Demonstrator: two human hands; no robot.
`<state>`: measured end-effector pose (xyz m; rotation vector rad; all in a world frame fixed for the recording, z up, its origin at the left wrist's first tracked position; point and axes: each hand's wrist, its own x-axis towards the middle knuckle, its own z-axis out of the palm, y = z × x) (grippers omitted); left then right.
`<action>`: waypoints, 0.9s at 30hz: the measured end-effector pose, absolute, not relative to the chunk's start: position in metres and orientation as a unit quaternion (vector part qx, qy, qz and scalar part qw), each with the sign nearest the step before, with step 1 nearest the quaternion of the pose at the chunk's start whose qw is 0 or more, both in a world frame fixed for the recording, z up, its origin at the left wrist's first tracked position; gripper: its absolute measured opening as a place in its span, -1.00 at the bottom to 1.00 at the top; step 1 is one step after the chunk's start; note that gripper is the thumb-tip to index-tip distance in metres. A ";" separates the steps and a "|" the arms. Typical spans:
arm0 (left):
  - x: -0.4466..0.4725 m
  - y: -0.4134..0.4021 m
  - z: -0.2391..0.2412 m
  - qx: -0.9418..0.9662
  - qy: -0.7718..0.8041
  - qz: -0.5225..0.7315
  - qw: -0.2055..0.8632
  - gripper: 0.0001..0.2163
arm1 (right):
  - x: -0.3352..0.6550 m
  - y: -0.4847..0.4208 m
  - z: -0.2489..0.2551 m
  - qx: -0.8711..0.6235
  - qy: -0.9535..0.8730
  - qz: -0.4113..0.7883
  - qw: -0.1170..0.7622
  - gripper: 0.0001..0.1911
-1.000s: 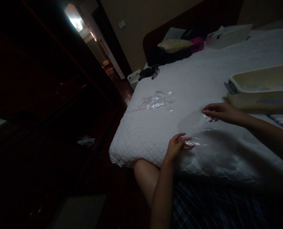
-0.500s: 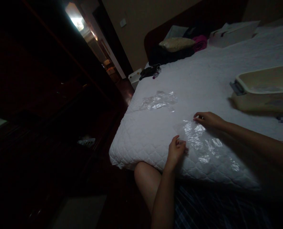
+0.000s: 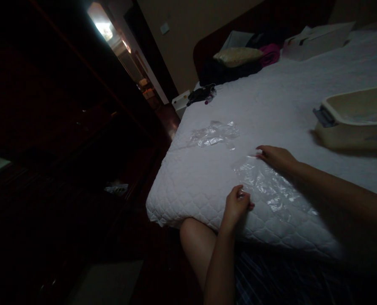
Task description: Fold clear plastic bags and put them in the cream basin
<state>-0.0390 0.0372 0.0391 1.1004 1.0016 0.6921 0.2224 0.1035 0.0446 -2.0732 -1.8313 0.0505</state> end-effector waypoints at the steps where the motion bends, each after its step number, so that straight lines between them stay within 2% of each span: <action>1: -0.042 0.038 0.042 0.511 0.458 0.282 0.670 -0.64 | 0.221 0.103 0.042 -0.735 -0.654 0.011 0.178 -0.51; 3: -0.051 0.039 0.048 0.577 0.469 0.218 0.633 -0.72 | 0.220 0.102 0.035 -0.732 -0.662 -0.003 0.162 -0.51; 8: -0.071 0.040 0.065 0.740 0.487 0.150 0.438 -0.57 | 0.219 0.099 0.027 -0.726 -0.668 -0.016 0.163 -0.53; 12: -0.066 0.044 0.069 0.785 0.514 0.260 0.229 -0.71 | 0.222 0.102 0.032 -0.720 -0.669 0.010 0.187 -0.50; 15: -0.052 0.051 0.058 0.834 0.417 0.342 0.117 -0.75 | 0.226 0.106 0.035 -0.725 -0.656 0.030 0.206 -0.44; 17: -0.043 0.056 0.048 0.863 0.360 0.346 0.076 -0.71 | 0.230 0.107 0.038 -0.729 -0.648 0.050 0.214 -0.41; 21: -0.033 0.062 0.032 0.906 0.322 0.272 0.030 -0.65 | 0.235 0.105 0.046 -0.724 -0.640 0.074 0.246 -0.42; 27: -0.032 0.060 0.026 0.912 0.347 0.214 0.047 -0.63 | 0.236 0.077 0.067 -0.680 -0.665 0.078 0.300 -0.52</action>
